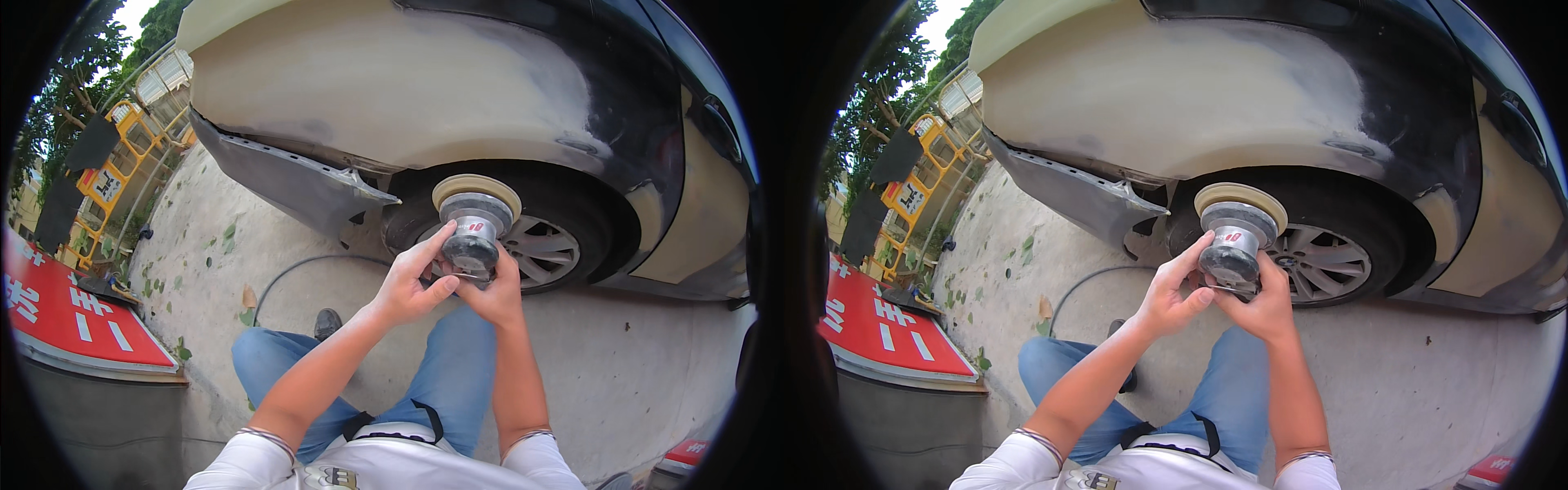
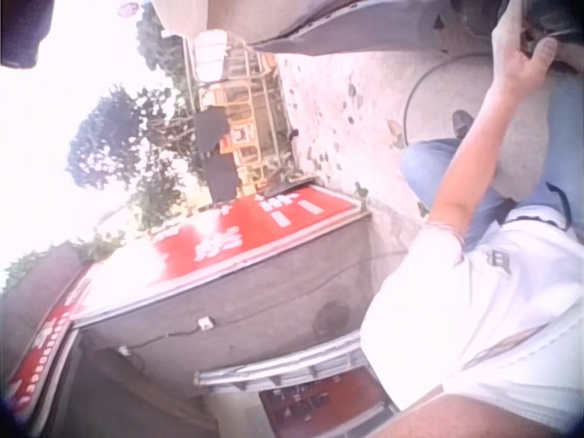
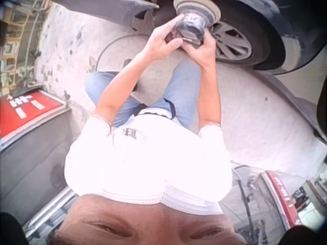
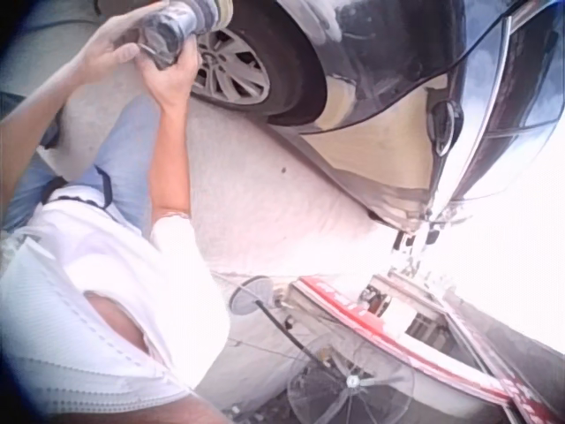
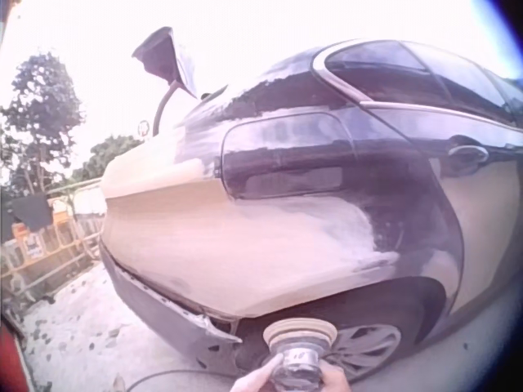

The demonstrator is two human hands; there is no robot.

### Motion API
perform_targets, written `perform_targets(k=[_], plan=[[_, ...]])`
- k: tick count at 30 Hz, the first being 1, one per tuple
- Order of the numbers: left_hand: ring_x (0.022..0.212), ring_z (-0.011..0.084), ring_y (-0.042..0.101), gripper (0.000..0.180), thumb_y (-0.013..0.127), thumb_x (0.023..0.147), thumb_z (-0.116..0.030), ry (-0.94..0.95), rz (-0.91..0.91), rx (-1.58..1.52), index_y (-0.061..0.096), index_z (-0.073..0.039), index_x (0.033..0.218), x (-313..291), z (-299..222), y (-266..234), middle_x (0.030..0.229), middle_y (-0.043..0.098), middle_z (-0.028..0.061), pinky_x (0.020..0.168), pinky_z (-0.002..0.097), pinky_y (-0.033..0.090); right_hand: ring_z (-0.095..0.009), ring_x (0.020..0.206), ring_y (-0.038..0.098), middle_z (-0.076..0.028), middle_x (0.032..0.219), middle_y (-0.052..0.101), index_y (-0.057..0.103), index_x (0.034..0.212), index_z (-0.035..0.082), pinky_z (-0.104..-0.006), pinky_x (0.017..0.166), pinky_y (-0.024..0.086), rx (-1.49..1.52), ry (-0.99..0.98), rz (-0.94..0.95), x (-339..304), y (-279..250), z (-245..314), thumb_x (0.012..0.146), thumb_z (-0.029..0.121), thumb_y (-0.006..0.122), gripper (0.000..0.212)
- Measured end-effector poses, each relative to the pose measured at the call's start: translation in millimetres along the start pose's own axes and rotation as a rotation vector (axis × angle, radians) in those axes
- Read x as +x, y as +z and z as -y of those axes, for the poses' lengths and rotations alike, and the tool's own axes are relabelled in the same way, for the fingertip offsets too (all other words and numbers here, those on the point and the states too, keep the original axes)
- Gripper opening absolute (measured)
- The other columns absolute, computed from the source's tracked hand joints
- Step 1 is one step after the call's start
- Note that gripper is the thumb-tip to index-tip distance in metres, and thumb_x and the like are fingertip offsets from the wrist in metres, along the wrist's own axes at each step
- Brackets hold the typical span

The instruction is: The person uses a pneumatic orbital sander to smooth a beige filler patch on the rear quarter panel of a black car. They repeatedly sand the area and periodically pause to wipe away dust and feel the surface with their hand to check smoothness.

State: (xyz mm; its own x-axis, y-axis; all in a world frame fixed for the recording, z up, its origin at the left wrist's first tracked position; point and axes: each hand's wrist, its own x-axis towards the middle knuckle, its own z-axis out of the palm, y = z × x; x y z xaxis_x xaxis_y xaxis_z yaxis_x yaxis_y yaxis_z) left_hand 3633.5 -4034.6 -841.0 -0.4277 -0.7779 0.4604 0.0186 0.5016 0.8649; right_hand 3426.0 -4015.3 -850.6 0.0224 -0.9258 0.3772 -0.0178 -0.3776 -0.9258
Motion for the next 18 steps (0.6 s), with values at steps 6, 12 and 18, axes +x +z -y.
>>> perform_targets(k=[6, 12, 18], plan=[[0.108, 0.03, 0.069, 0.07, 0.079, 0.099, -0.033, 0.061, -0.001, 0.304, 0.054, 0.004, 0.154, -25, 9, 22, 0.128, 0.069, 0.0183, 0.093, 0.0401, 0.055, -0.021, 0.089, 0.073, -0.011, 0.099, 0.075, 0.072, 0.113, 0.001, -0.0385, 0.078, 0.061, 0.762, -0.013, -0.116, -17, 15, -18, 0.078, 0.041, 0.102, 0.061], [0.071, 0.0355, 0.07, 0.023, 0.075, 0.1, -0.015, -0.313, 0.203, 0.127, 0.061, 0.003, 0.105, -44, 14, 30, 0.079, 0.07, 0.0169, 0.065, 0.0428, 0.052, -0.022, 0.1, 0.074, -0.012, 0.112, 0.076, 0.068, 0.125, -0.003, -0.0389, 0.09, 0.062, 0.3, 0.145, 0.07, -19, 13, 15, 0.081, 0.025, 0.098, 0.061], [0.075, 0.0432, 0.072, 0.022, 0.076, 0.096, -0.016, -0.228, 0.024, 0.707, 0.064, -0.003, 0.11, -52, 13, 38, 0.079, 0.072, 0.0193, 0.064, 0.0489, 0.054, -0.023, 0.125, 0.063, -0.016, 0.141, 0.059, 0.039, 0.157, -0.002, -0.0389, 0.109, 0.053, 0.222, -0.063, -0.571, -30, 51, 25, 0.085, 0.015, 0.095, 0.093]])
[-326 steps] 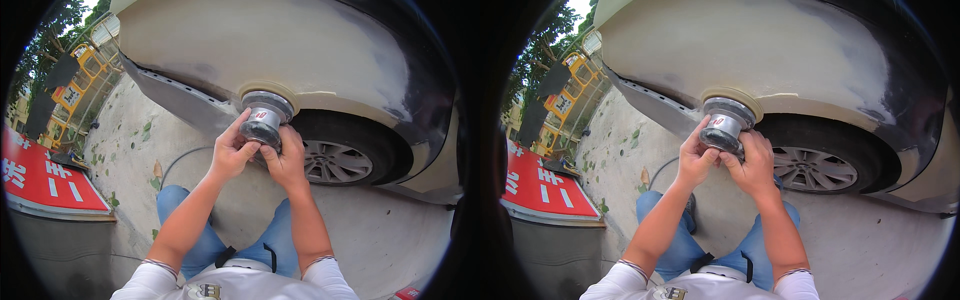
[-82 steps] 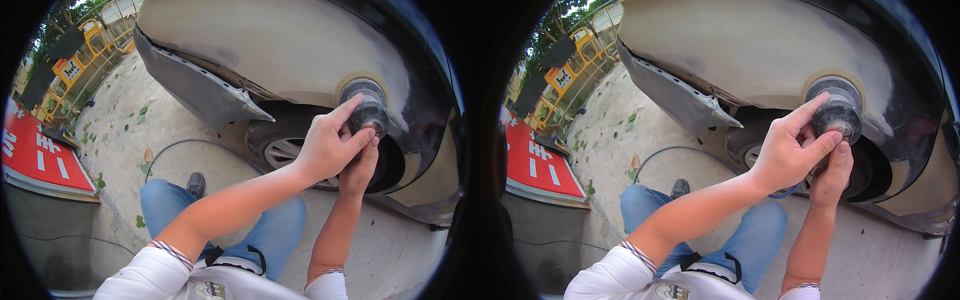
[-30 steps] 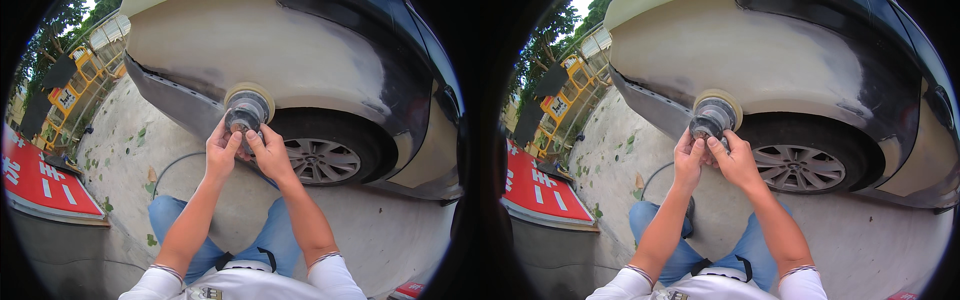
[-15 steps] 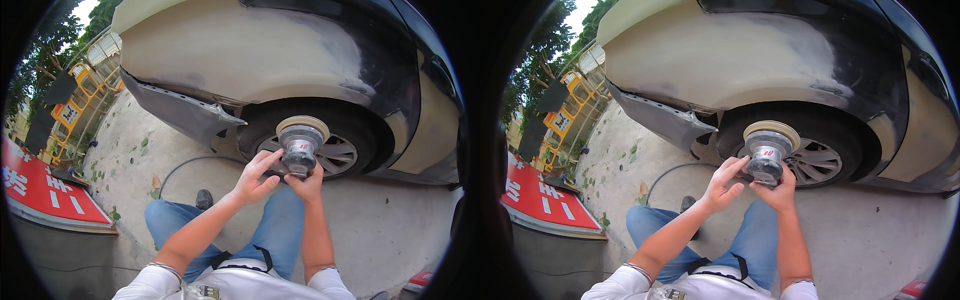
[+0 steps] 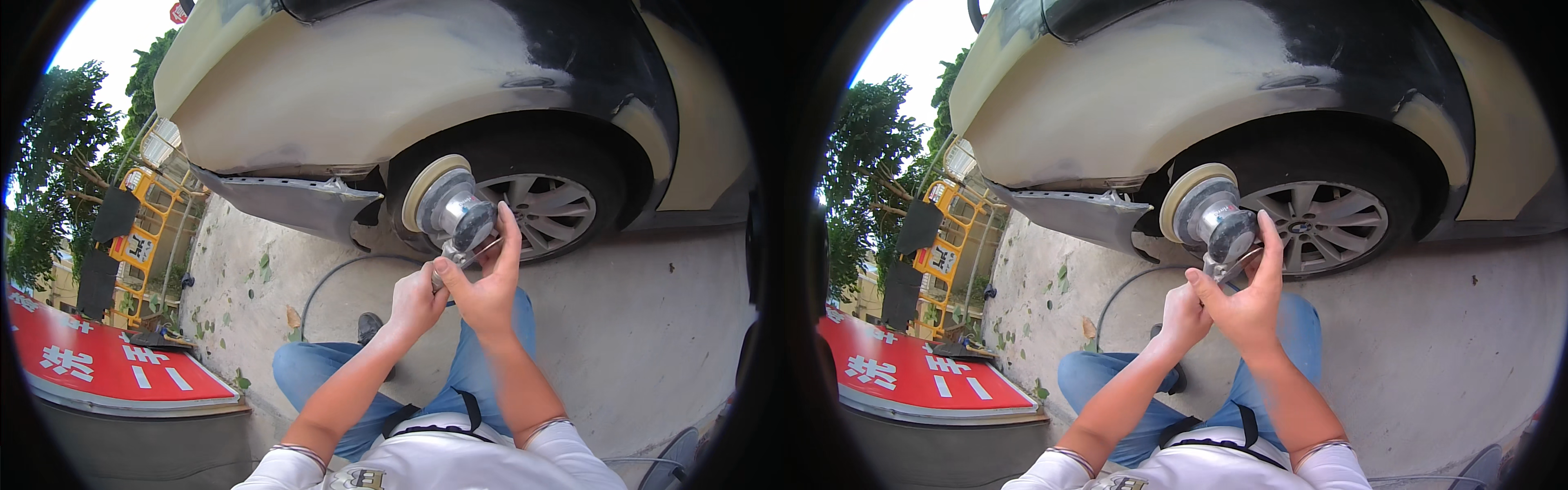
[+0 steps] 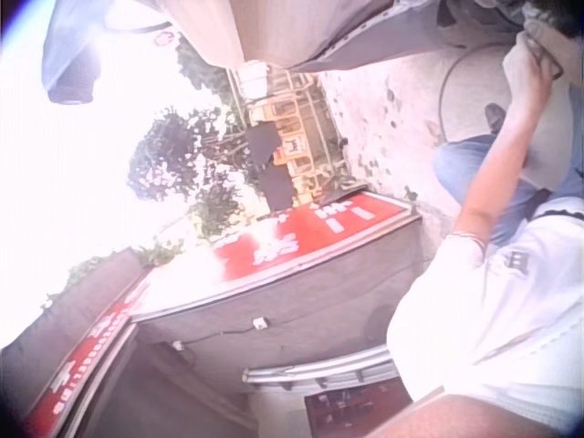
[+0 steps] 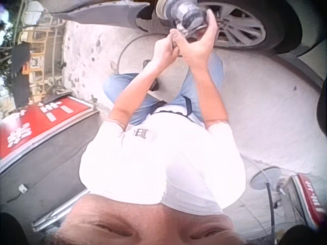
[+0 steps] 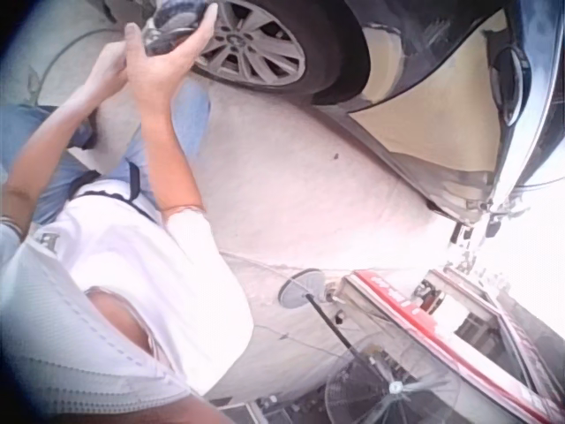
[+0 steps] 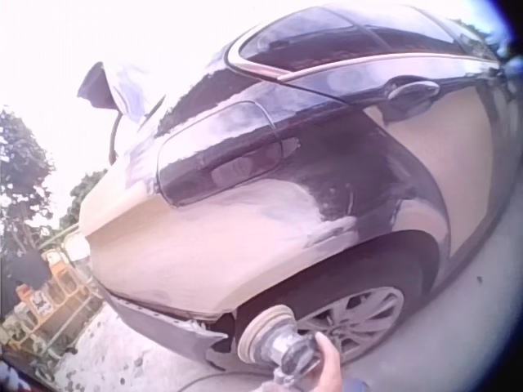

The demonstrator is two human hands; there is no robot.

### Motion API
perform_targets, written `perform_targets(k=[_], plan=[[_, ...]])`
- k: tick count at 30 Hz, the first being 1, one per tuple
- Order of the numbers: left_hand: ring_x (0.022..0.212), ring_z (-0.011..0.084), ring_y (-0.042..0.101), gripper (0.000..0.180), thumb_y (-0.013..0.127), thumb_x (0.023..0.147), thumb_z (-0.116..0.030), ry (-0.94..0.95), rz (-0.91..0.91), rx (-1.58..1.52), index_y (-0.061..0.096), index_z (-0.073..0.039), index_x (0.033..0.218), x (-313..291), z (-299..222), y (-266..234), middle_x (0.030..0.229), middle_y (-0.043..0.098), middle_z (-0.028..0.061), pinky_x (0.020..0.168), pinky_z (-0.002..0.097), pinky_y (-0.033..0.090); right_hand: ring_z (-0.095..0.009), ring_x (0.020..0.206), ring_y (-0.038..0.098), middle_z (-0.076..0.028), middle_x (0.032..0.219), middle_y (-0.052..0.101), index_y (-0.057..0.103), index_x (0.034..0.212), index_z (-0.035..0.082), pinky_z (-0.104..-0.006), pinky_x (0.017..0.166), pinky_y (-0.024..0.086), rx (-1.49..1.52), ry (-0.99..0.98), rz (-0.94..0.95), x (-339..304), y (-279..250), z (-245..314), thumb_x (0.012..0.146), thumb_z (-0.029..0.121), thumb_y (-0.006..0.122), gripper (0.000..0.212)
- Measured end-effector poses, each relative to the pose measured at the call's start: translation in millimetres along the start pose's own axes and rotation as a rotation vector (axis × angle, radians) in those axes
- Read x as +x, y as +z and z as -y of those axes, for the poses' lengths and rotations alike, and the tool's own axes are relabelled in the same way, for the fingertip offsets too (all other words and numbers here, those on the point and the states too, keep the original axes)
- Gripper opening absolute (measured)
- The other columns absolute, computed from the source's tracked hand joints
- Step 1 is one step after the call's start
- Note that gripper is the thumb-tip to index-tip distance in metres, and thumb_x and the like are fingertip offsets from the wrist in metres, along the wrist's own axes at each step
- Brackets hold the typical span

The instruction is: The person uses a pneumatic orbital sander to smooth a beige filler patch on the rear quarter panel of a black car. They repeatedly sand the area and periodically pause to wipe away dust and feel the surface with their hand to check smoothness.

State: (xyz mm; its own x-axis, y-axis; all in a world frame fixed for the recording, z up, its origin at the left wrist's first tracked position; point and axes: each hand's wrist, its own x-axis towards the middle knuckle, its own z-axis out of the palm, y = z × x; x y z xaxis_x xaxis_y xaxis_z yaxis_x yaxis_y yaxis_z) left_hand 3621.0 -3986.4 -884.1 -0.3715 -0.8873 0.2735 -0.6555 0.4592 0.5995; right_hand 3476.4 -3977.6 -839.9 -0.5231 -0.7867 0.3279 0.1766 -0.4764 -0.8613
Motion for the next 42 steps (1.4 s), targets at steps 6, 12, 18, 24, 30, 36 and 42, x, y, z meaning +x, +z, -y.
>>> perform_targets(k=[6, 12, 18, 24, 30, 36, 42], plan=[[0.079, 0.0403, 0.075, 0.033, 0.077, 0.094, -0.015, 0.065, -0.058, 0.391, 0.069, -0.007, 0.124, 18, -11, -53, 0.09, 0.076, 0.0182, 0.069, 0.0495, 0.057, -0.02, 0.097, 0.07, -0.008, 0.115, 0.071, 0.059, 0.135, 0.003, -0.0389, 0.088, 0.06, 0.864, 0.477, -0.219, 37, 44, -73, 0.099, 0.02, 0.076, 0.044], [0.078, 0.0386, 0.073, 0.03, 0.079, 0.095, -0.013, 0.097, -0.165, 0.392, 0.072, -0.007, 0.124, 36, -18, -113, 0.096, 0.074, 0.014, 0.069, 0.0477, 0.058, -0.022, 0.084, 0.072, -0.006, 0.096, 0.076, 0.07, 0.113, 0.008, -0.0412, 0.077, 0.058, 1.069, 0.599, -0.194, 76, 99, -77, 0.104, 0.044, 0.06, 0.038], [0.091, 0.0348, 0.072, 0.043, 0.08, 0.092, -0.008, 0.055, -0.121, 0.347, 0.068, -0.004, 0.134, 35, -21, -111, 0.104, 0.071, 0.0144, 0.079, 0.0469, 0.057, -0.022, 0.075, 0.068, -0.006, 0.09, 0.073, 0.066, 0.109, 0.01, -0.0394, 0.072, 0.055, 1.125, 0.443, -0.213, 111, 68, -57, 0.105, 0.046, 0.056, 0.038], [0.12, 0.0405, 0.066, 0.064, 0.083, 0.087, -0.005, 0.195, -0.226, 0.38, 0.061, -0.004, 0.147, 20, -18, -122, 0.131, 0.067, 0.02, 0.101, 0.0497, 0.055, -0.023, 0.073, 0.066, -0.008, 0.089, 0.072, 0.064, 0.112, 0.01, -0.0401, 0.072, 0.055, 1.075, 0.383, -0.298, 139, 37, -18, 0.109, 0.05, 0.04, 0.047], [0.127, 0.0434, 0.064, 0.062, 0.083, 0.086, -0.004, 0.087, -0.199, 0.371, 0.063, -0.001, 0.145, -32, 12, -147, 0.138, 0.065, 0.0228, 0.107, 0.0492, 0.053, -0.023, 0.072, 0.066, -0.006, 0.094, 0.069, 0.061, 0.114, 0.01, -0.0404, 0.073, 0.054, 1.026, 0.402, -0.409, 143, 36, -8, 0.107, 0.053, 0.046, 0.046], [0.125, 0.043, 0.064, 0.058, 0.081, 0.087, -0.003, 0.003, -0.203, 0.345, 0.065, -0.001, 0.143, -66, 33, -159, 0.136, 0.065, 0.0226, 0.108, 0.0486, 0.051, -0.023, 0.072, 0.066, -0.005, 0.096, 0.071, 0.06, 0.115, 0.01, -0.0398, 0.071, 0.054, 0.968, 0.42, -0.337, 107, 80, -37, 0.108, 0.051, 0.052, 0.042], [0.123, 0.0415, 0.065, 0.053, 0.081, 0.087, -0.003, -0.02, -0.184, 0.323, 0.068, -0.001, 0.138, -77, 45, -157, 0.132, 0.068, 0.021, 0.107, 0.0477, 0.052, -0.022, 0.077, 0.065, -0.01, 0.101, 0.07, 0.059, 0.123, 0.005, -0.0391, 0.07, 0.055, 0.85, 0.509, -0.255, 68, 120, -60, 0.107, 0.035, 0.057, 0.034]])
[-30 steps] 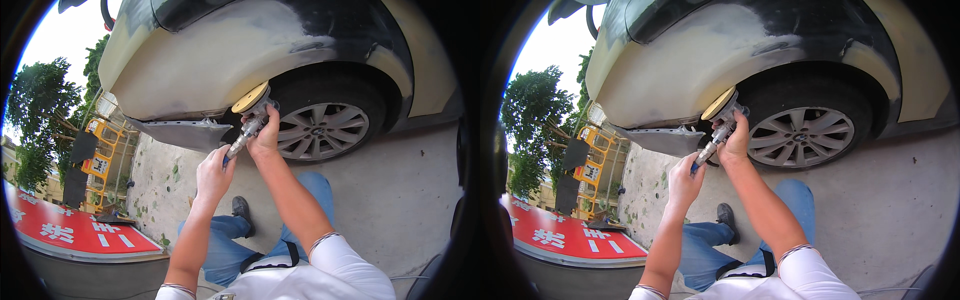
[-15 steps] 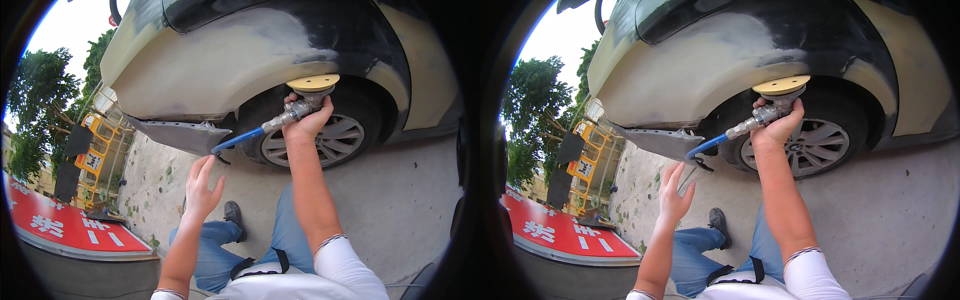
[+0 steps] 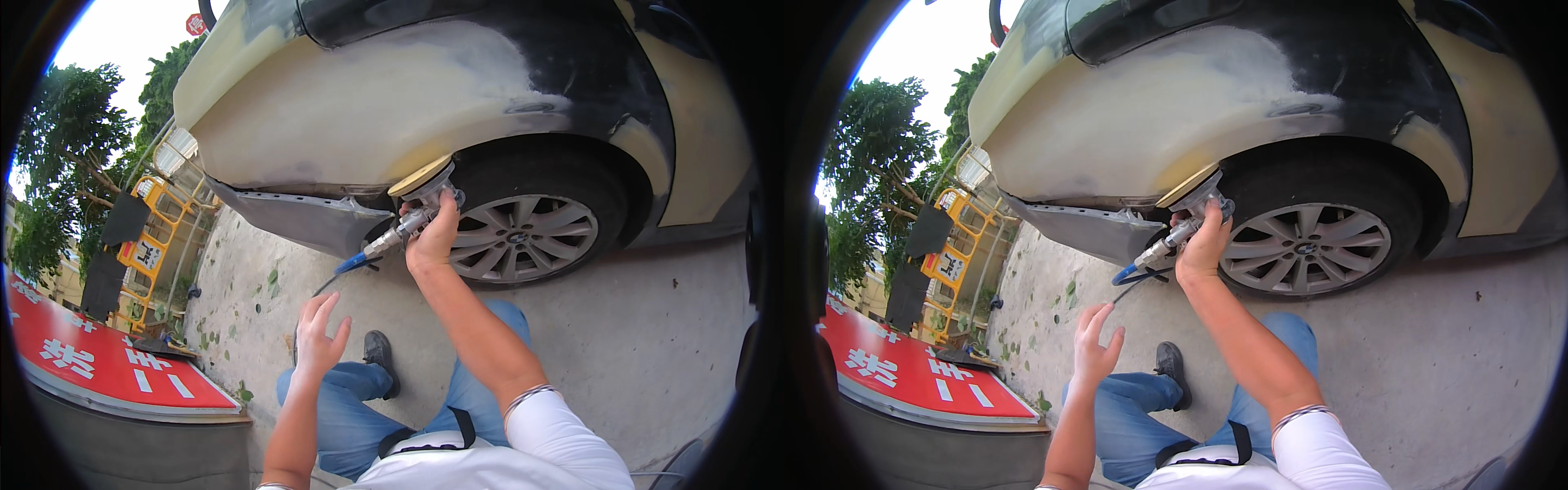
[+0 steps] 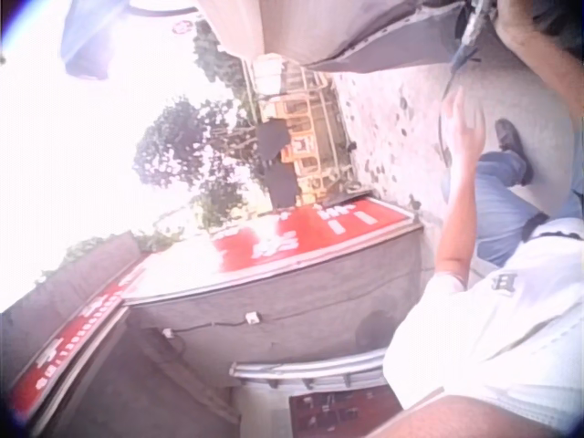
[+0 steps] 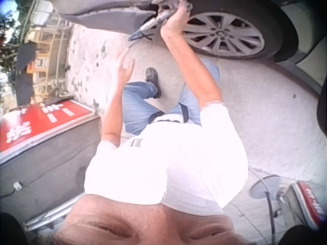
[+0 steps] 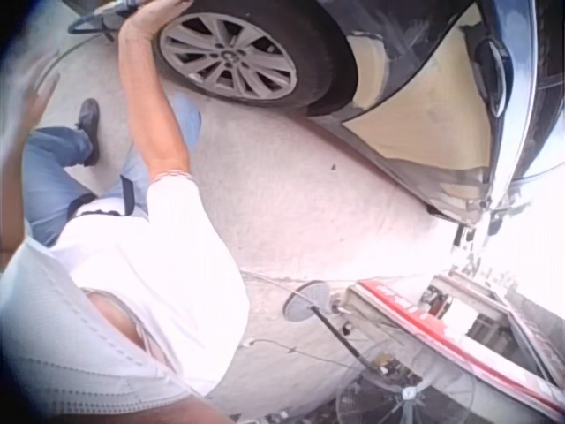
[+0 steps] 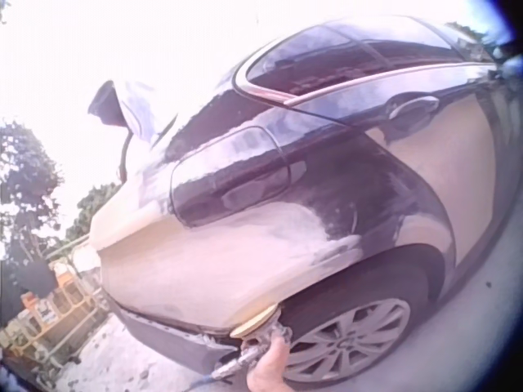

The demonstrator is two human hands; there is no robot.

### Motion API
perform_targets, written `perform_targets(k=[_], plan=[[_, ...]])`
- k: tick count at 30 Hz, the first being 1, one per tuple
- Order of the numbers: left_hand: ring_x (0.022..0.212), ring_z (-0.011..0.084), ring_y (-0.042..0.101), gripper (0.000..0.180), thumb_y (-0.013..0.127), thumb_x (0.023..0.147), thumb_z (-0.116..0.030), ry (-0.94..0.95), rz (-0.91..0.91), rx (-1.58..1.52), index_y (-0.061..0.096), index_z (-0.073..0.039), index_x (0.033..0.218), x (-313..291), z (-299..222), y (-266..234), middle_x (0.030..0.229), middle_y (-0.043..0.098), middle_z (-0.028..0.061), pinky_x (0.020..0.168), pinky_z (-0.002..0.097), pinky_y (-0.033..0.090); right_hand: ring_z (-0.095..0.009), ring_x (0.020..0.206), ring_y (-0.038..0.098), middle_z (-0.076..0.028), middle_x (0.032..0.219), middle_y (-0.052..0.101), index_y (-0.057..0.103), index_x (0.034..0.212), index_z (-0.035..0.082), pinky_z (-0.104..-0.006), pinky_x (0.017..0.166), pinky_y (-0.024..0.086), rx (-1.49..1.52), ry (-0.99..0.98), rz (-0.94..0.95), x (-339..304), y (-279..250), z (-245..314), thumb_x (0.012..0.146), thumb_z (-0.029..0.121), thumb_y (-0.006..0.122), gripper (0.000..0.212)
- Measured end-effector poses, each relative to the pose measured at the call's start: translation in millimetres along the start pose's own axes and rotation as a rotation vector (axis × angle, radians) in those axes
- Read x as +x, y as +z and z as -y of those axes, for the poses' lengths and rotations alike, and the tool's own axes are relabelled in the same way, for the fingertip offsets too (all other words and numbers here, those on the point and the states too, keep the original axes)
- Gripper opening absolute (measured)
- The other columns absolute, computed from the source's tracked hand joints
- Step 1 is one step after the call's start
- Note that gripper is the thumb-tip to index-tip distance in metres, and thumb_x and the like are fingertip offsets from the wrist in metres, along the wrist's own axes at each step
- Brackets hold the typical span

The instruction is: The person uses a pneumatic orbital sander to smooth a beige filler patch on the rear quarter panel of a black car. They repeatedly sand the area and periodically pause to wipe away dust and feel the surface with their hand to check smoothness.

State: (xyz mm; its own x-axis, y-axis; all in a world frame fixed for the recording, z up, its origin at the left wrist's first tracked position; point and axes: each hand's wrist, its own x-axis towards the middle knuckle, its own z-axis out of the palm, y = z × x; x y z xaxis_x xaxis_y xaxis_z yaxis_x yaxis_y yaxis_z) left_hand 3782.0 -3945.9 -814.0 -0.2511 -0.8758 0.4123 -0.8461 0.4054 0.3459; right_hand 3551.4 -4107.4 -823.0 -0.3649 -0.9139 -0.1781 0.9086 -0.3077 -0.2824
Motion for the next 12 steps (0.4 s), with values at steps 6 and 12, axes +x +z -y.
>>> perform_targets(k=[6, 12], plan=[[0.119, 0.0411, 0.066, 0.046, 0.081, 0.086, -0.004, 0.013, 0.029, -0.044, 0.072, -0.003, 0.132, -1, 8, 5, 0.126, 0.071, 0.0197, 0.104, 0.047, 0.053, -0.021, 0.089, 0.065, -0.008, 0.117, 0.067, 0.052, 0.134, 0.009, -0.0413, 0.081, 0.055, 0.002, -0.239, -0.024, 8, 3, 37, 0.106, 0.038, 0.061, 0.041], [0.117, 0.0415, 0.067, 0.044, 0.081, 0.087, -0.006, 0.032, 0.068, -0.07, 0.073, -0.004, 0.13, -4, 26, 15, 0.125, 0.072, 0.0192, 0.104, 0.0471, 0.053, -0.02, 0.094, 0.066, -0.007, 0.11, 0.068, 0.06, 0.128, 0.007, -0.0427, 0.098, 0.054, -0.058, -0.411, -0.115, 23, 13, 91, 0.108, 0.049, 0.057, 0.047]])
